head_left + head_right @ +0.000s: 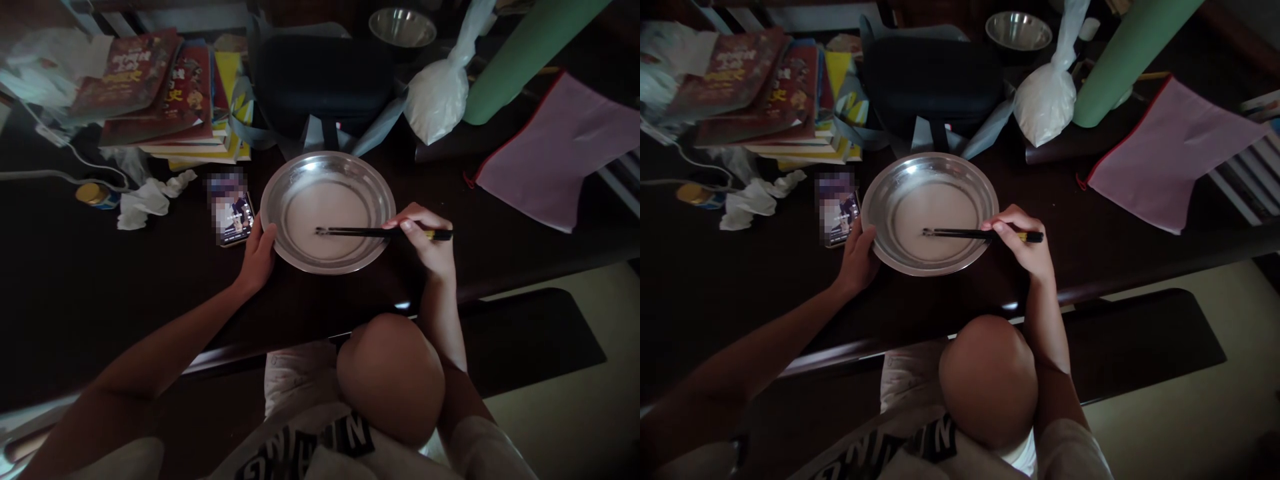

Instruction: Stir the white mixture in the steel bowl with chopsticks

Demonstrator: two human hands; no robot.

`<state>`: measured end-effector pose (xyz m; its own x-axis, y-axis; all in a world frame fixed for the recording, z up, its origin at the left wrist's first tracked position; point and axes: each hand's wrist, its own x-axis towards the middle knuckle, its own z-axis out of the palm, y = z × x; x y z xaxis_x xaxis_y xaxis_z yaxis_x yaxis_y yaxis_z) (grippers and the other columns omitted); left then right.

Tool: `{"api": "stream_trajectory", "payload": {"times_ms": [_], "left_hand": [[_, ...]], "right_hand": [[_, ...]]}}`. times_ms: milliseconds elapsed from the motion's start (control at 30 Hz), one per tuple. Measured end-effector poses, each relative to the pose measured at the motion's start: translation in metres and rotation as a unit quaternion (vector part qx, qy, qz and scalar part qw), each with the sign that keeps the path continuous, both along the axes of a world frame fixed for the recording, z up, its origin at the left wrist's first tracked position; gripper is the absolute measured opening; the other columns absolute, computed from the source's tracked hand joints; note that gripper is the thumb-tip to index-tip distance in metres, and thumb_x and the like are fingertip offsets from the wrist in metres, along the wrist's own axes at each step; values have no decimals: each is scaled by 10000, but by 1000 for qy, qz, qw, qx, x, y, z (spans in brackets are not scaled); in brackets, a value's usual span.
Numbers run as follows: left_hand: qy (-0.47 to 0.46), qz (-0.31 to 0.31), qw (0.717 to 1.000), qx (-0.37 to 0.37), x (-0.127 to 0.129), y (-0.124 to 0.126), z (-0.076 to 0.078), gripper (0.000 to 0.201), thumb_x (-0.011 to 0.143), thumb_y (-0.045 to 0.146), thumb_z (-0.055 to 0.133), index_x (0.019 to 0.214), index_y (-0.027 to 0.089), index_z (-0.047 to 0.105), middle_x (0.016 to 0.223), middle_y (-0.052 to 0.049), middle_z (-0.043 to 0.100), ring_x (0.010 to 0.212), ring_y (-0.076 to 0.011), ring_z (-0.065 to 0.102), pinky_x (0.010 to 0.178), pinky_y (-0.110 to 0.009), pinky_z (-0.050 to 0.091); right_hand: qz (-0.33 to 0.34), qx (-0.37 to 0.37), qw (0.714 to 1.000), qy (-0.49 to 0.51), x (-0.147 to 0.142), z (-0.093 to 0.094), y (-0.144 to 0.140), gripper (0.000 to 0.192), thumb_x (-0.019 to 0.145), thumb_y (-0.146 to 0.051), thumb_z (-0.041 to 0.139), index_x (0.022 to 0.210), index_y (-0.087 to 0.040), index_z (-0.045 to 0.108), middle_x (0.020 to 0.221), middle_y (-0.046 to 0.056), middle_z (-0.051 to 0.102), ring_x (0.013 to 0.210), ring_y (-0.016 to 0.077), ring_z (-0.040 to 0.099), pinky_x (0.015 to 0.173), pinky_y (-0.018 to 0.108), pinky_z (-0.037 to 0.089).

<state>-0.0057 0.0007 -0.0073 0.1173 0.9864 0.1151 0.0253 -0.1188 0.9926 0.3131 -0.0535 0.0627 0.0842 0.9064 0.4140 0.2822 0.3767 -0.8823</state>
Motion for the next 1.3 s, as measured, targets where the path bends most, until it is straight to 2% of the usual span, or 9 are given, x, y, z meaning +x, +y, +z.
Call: {"api": "stream_trajectory", "payload": {"times_ms": [167,333,500,667,733,867,1000,1167,1300], "left_hand": [[-29,-2,999,-22,2,0,2,549,917,605,589,1386,320,556,1420,-60,615,1332,-286,569,1164,-485,433],[1,3,1000,-1,2,0,1,531,943,595,551,1400,324,541,1392,-62,629,1318,-279,583,1155,-479,445],[5,-14,1000,12,1,0,1,523,960,602,521,1406,330,530,1371,-59,640,1312,-279,583,1144,-473,457],[18,-7,999,25,1,1,-1,542,959,618,510,1424,340,515,1401,-57,620,1326,-278,573,1151,-487,448],[19,-4,999,27,1,1,-1,544,952,628,515,1414,340,526,1397,-57,624,1330,-280,571,1151,-481,447],[25,-5,999,29,1,0,1,551,954,631,510,1409,322,533,1364,-69,645,1330,-286,566,1149,-484,448],[15,-8,1000,26,2,0,4,570,952,637,509,1418,308,531,1349,-74,653,1320,-289,571,1145,-485,452],[12,-3,1000,14,2,0,1,550,943,625,537,1401,320,545,1377,-59,640,1338,-283,561,1155,-468,442],[14,4,1000,5,1,0,0,538,952,602,535,1405,312,538,1408,-64,620,1332,-286,567,1164,-483,430]], "right_hand": [[-59,13,997,51,1,-1,1,206,931,-407,649,821,-271,758,755,-22,739,673,148,722,670,331,579],[-3,4,1000,-14,0,0,1,156,906,-400,684,853,-283,773,804,-9,769,813,178,729,770,363,587],[-70,15,996,44,1,-1,1,220,935,-421,640,815,-275,754,759,-23,735,677,149,717,673,327,577],[0,7,1000,-21,0,1,2,145,916,-380,678,859,-290,776,805,-15,766,807,166,722,764,344,573],[-22,19,999,-22,0,1,2,144,920,-369,677,851,-291,776,810,-18,766,822,164,717,787,347,568],[-45,14,997,57,0,0,1,190,942,-386,642,830,-285,756,750,-36,724,671,136,714,659,312,564],[-3,2,1000,-19,-1,1,2,167,912,-404,677,845,-283,771,804,-13,763,820,173,726,771,352,581],[-75,23,996,50,1,-2,2,241,931,-432,642,804,-256,746,739,-21,726,671,147,715,666,319,568],[-16,4,1000,20,0,-2,2,209,921,-417,660,815,-268,760,753,-12,742,719,164,721,693,337,578]]}}
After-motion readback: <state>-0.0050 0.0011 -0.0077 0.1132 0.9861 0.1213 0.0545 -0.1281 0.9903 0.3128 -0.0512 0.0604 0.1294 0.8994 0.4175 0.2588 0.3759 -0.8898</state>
